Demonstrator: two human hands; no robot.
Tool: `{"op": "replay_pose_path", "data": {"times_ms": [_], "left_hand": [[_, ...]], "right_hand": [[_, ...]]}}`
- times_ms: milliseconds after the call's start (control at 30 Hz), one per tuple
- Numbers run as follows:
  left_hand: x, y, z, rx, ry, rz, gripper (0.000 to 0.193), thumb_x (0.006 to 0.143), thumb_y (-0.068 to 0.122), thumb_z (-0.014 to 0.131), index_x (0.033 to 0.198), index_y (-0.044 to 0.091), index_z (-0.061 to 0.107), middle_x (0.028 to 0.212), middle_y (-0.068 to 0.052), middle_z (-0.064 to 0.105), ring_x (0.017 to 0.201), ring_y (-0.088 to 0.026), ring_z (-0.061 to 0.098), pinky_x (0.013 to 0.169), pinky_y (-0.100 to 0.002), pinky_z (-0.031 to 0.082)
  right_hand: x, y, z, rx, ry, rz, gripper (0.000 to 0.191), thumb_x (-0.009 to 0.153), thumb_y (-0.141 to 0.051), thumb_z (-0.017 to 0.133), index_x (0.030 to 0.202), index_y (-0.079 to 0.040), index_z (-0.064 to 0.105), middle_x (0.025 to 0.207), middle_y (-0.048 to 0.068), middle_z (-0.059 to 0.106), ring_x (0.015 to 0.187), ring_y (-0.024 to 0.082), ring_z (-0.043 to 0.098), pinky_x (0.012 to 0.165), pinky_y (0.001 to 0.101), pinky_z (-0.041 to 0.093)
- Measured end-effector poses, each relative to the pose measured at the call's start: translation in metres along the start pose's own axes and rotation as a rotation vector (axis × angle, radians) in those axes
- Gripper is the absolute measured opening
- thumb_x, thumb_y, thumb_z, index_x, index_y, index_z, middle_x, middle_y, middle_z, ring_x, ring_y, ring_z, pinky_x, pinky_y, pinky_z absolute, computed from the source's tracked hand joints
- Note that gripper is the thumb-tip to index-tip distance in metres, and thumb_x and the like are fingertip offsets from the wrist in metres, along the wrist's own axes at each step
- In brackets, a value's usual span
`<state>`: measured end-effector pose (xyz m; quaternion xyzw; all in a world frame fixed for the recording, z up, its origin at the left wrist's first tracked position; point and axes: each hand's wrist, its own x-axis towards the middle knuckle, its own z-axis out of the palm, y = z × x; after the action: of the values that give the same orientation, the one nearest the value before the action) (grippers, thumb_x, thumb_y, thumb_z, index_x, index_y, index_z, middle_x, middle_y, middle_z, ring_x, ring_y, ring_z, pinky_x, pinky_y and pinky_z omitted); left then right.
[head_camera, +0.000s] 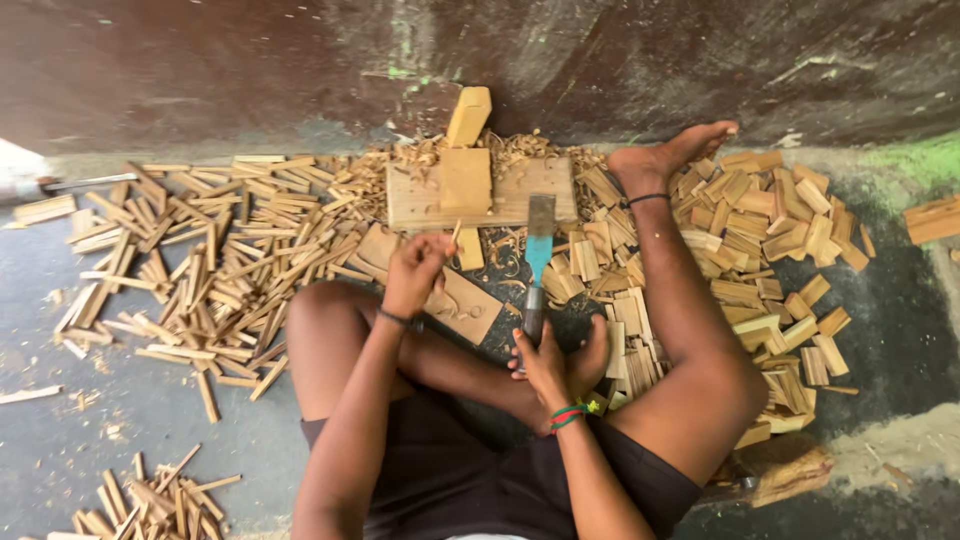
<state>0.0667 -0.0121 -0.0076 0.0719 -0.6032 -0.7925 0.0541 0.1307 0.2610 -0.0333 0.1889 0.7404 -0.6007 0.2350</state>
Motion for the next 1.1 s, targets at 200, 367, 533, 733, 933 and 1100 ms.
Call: {"op": "replay_pose_path", "data": {"times_ms": [200, 367, 533, 733, 933, 1100], "left_hand": [[-0.056, -0.013, 0.005, -0.278, 0.083, -0.113, 0.016, 0.104, 0.013, 0.057, 0.110, 0.001, 0.067, 0.090, -0.008, 0.076, 0.044, -0.004, 0.048, 0.041, -0.019, 0.040], [-0.079, -0.030, 0.035, -0.334, -0.068, -0.176, 0.020, 0.108, 0.018, 0.056, 0.106, 0.000, 0.065, 0.083, -0.007, 0.072, 0.044, -0.005, 0.047, 0.041, -0.020, 0.038], [-0.094, -0.037, 0.070, -0.156, -0.224, -0.226, 0.023, 0.109, 0.021, 0.053, 0.106, 0.001, 0.064, 0.080, -0.005, 0.070, 0.047, -0.005, 0.049, 0.043, -0.020, 0.040], [-0.114, -0.045, 0.069, -0.212, -0.214, -0.145, 0.019, 0.106, 0.020, 0.056, 0.104, 0.002, 0.062, 0.081, -0.004, 0.069, 0.048, -0.005, 0.049, 0.045, -0.020, 0.041], [-0.103, -0.051, 0.075, -0.233, -0.111, -0.140, 0.020, 0.109, 0.016, 0.060, 0.112, -0.003, 0.064, 0.086, -0.006, 0.071, 0.053, -0.005, 0.051, 0.048, -0.020, 0.041], [-0.117, -0.043, 0.078, -0.298, -0.311, -0.194, 0.031, 0.103, 0.016, 0.059, 0.130, 0.002, 0.058, 0.096, -0.007, 0.075, 0.058, -0.007, 0.062, 0.053, -0.022, 0.052]], "right_hand": [[-0.022, -0.022, -0.008, -0.861, 0.532, -0.754, 0.067, 0.094, -0.036, 0.070, 0.150, -0.009, 0.045, 0.107, 0.013, 0.066, 0.099, 0.028, 0.065, 0.083, 0.0429, 0.056], [-0.037, -0.052, -0.005, -0.182, 0.173, -0.676, 0.067, 0.100, -0.035, 0.063, 0.154, -0.004, 0.042, 0.137, 0.018, 0.059, 0.126, 0.025, 0.062, 0.101, 0.0401, 0.056], [-0.027, -0.083, 0.004, -0.230, -0.044, -0.828, 0.068, 0.103, -0.024, 0.061, 0.160, -0.002, 0.033, 0.145, 0.021, 0.057, 0.131, 0.026, 0.056, 0.102, 0.0362, 0.047], [-0.008, -0.102, -0.009, 0.205, 0.223, -0.712, 0.061, 0.103, -0.031, 0.057, 0.155, -0.006, 0.037, 0.148, 0.014, 0.052, 0.112, 0.022, 0.064, 0.096, 0.0347, 0.054], [-0.023, -0.091, -0.006, -0.133, 0.122, -0.645, 0.064, 0.104, -0.048, 0.051, 0.154, -0.009, 0.040, 0.147, 0.017, 0.056, 0.129, 0.027, 0.058, 0.109, 0.0411, 0.045], [-0.043, -0.108, 0.000, 0.485, -0.203, -0.429, 0.091, 0.097, -0.067, 0.049, 0.165, -0.014, 0.021, 0.163, 0.021, 0.035, 0.146, 0.034, 0.040, 0.116, 0.0554, 0.035]]}}
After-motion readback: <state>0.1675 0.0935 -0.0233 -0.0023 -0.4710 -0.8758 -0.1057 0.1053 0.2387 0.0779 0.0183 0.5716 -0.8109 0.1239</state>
